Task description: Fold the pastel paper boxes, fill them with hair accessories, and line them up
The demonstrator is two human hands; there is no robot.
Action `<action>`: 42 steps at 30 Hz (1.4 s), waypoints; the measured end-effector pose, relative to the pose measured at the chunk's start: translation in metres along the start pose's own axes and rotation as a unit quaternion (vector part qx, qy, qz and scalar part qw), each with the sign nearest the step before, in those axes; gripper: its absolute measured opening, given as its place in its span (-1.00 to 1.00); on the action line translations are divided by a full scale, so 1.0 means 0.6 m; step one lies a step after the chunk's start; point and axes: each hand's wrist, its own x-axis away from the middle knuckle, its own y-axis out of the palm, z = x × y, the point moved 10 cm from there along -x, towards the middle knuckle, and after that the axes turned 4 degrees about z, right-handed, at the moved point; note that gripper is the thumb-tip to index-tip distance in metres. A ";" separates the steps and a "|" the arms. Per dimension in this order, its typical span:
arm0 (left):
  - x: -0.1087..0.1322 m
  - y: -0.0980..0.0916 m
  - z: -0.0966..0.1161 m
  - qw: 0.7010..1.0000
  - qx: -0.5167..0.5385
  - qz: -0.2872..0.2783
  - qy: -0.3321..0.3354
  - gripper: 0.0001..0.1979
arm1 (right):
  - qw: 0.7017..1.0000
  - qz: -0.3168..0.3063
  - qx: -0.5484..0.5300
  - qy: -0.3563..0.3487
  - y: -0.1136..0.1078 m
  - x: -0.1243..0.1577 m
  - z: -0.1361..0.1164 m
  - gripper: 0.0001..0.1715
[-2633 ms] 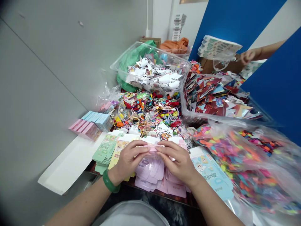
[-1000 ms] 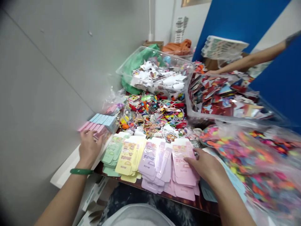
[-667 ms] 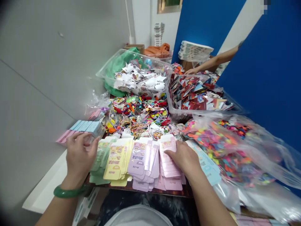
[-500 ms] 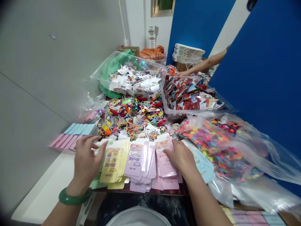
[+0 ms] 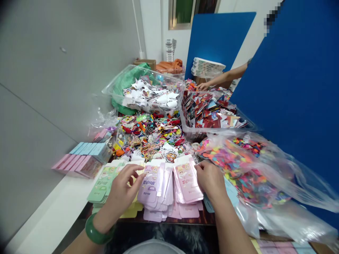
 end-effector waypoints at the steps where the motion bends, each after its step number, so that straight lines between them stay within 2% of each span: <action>1: 0.001 0.003 0.001 1.000 0.001 -0.004 0.001 -0.89 | 1.000 -0.002 0.001 -0.002 0.001 0.001 -0.001 -0.74; 7: 0.010 0.016 0.004 1.000 0.004 -0.027 -0.008 -0.91 | 1.000 -0.017 0.006 -0.008 0.008 0.006 -0.014 -0.69; 10: 0.015 0.027 0.002 0.999 0.011 -0.045 -0.014 -0.91 | 0.999 -0.042 0.028 0.005 0.027 0.010 -0.015 -0.60; 12: 0.018 0.036 0.001 0.998 0.013 -0.059 -0.019 -0.89 | 0.998 -0.056 0.023 0.016 0.040 0.009 -0.010 -0.61; 19: 0.037 0.080 0.004 0.987 0.026 -0.154 -0.036 -0.83 | 0.994 -0.061 -0.088 0.030 0.039 -0.005 0.002 -0.76; 23: 0.040 0.085 0.013 0.985 0.047 -0.163 -0.032 -0.82 | 0.985 -0.089 -0.145 0.018 0.029 -0.004 -0.001 -0.77; 26: 0.039 0.086 0.012 0.982 0.066 -0.171 -0.049 -0.83 | 0.964 -0.118 -0.235 0.029 0.025 -0.002 0.005 -0.69; 28: 0.037 0.087 0.009 0.979 0.089 -0.171 -0.070 -0.83 | 0.945 -0.131 -0.297 0.046 0.023 -0.003 0.013 -0.67; 32: 0.032 0.097 -0.003 0.965 0.163 -0.153 -0.138 -0.83 | 0.925 -0.118 -0.351 0.084 0.006 -0.005 0.029 -0.63; 34: 0.029 0.109 -0.009 0.943 0.235 -0.138 -0.193 -0.77 | 0.891 -0.147 -0.419 0.092 0.005 0.005 0.013 -0.58; 36: 0.025 0.129 -0.007 0.901 0.337 -0.135 -0.238 -0.66 | 0.847 -0.181 -0.493 0.086 0.005 0.024 -0.019 -0.54; 38: 0.020 0.155 0.014 0.836 0.456 -0.172 -0.253 -0.52 | 0.810 -0.194 -0.549 0.065 0.001 0.044 -0.059 -0.54; 40: 0.022 0.180 0.047 0.749 0.559 -0.250 -0.251 -0.40 | 0.782 -0.199 -0.589 0.044 0.002 0.065 -0.097 -0.57; 42: 0.030 0.191 0.071 0.672 0.620 -0.315 -0.256 -0.30 | 0.752 -0.222 -0.619 0.039 0.015 0.085 -0.127 -0.61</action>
